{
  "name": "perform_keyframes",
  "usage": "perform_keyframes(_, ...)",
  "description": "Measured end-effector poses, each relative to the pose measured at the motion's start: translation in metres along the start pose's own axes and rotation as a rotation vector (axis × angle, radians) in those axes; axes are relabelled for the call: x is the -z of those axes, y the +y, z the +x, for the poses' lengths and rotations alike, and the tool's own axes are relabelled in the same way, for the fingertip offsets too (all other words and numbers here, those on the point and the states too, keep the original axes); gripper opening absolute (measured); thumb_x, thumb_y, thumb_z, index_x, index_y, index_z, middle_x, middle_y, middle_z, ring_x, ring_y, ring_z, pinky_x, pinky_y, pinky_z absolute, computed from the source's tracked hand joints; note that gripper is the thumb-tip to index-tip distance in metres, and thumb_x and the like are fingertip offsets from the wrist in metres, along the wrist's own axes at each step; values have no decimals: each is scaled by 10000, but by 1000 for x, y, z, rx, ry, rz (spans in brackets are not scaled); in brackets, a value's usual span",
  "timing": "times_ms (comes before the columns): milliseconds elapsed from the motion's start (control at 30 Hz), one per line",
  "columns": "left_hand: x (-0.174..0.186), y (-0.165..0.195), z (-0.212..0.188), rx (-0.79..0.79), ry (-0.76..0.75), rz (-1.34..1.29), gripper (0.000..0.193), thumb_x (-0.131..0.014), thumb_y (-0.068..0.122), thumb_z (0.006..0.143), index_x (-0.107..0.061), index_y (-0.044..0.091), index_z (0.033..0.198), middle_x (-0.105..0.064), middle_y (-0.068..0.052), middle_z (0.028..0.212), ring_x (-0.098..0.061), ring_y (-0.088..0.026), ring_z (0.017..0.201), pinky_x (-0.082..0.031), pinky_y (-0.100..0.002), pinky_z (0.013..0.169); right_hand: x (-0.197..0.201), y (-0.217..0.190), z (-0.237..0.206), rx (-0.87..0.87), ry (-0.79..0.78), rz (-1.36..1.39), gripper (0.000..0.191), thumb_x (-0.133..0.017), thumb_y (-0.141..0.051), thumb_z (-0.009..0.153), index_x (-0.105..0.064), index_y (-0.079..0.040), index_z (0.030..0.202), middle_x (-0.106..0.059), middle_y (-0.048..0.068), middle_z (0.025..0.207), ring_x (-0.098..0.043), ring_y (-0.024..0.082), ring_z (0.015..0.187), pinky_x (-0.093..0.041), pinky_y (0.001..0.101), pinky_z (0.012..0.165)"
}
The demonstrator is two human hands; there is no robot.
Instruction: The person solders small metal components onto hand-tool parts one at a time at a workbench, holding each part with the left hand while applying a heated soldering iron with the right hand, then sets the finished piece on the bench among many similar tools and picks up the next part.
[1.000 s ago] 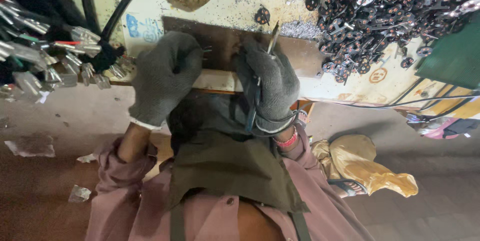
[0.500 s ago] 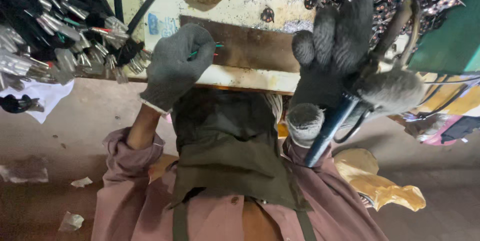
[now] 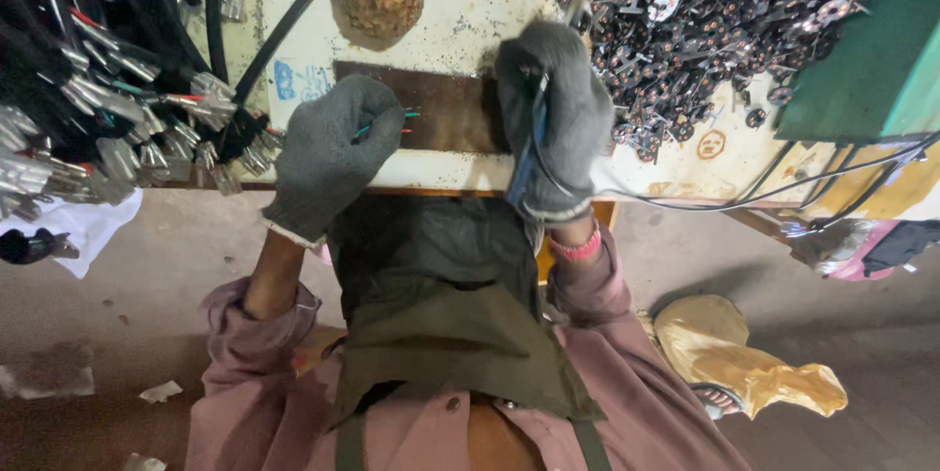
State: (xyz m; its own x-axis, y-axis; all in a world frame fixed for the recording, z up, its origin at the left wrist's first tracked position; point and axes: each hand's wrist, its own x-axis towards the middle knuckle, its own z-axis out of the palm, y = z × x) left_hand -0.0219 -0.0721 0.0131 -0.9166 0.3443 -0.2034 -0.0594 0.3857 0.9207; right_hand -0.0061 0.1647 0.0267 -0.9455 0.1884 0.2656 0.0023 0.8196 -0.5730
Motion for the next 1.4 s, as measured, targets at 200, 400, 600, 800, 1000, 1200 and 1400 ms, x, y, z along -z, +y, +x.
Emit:
perform_keyframes(200, 0, -6, 1, -114, 28, 65, 72, -694, 85, 974, -639, 43, 996, -684, -138, 953, -711, -305, 814, -544, -379, 721, 46, -6, -8, 77, -293, -44, 359, -841, -84, 921, -663, -98, 1233, -743, 107, 1092, -743, 320, 987, -590, 400, 851)
perform_keyframes(400, 0, -6, 1, -54, 28, 16, 87, -708, 92, 985, -640, 38, 992, -673, -130, 933, -695, -268, 776, -535, -366, 704, 44, 6, -24, 155, -221, -34, 314, -826, -43, 953, -659, -111, 1210, -735, 104, 1125, -740, 331, 1059, -605, 410, 901)
perform_keyframes(600, 1, -3, 3, 66, 13, -32, 81, -710, 99, 985, -652, 45, 1002, -670, -99, 882, -689, -211, 747, -528, -345, 697, 33, -6, -36, 268, -301, -243, 296, -810, -16, 858, -659, -72, 1107, -728, 241, 1130, -738, 367, 917, -584, 412, 763)
perform_keyframes(800, 0, -4, 1, 48, 14, -29, 86, -710, 83, 986, -653, 32, 1025, -674, -106, 905, -700, -204, 780, -540, -341, 720, 33, 9, -58, 18, -288, -28, 269, -803, 5, 879, -655, -70, 1090, -744, 205, 1191, -748, 320, 907, -574, 386, 764)
perform_keyframes(1000, -3, -3, 0, 69, -32, -58, 83, -709, 87, 1003, -662, 22, 1022, -685, -90, 879, -703, -190, 742, -539, -324, 688, 31, 40, -64, -120, 27, 421, 382, -847, 68, 897, -588, 8, 1172, -687, 127, 1210, -713, 235, 1129, -592, 349, 931)
perform_keyframes(1200, -22, 6, 6, -91, -48, 24, 106, -726, 119, 1009, -646, 50, 1000, -695, -107, 916, -701, -251, 735, -543, -356, 669, 7, 27, -61, -90, -180, 531, 382, -871, -33, 963, -619, -23, 1250, -714, 136, 1233, -742, 196, 1136, -639, 284, 919)
perform_keyframes(1400, -42, 18, 11, -130, -24, 199, 104, -715, 185, 1015, -662, 95, 1020, -665, -130, 806, -697, -347, 741, -530, -442, 622, 9, 36, -84, -293, -90, 635, 637, -929, -375, 749, -664, -22, 1208, -710, 71, 893, -680, 111, 798, -543, 239, 697)
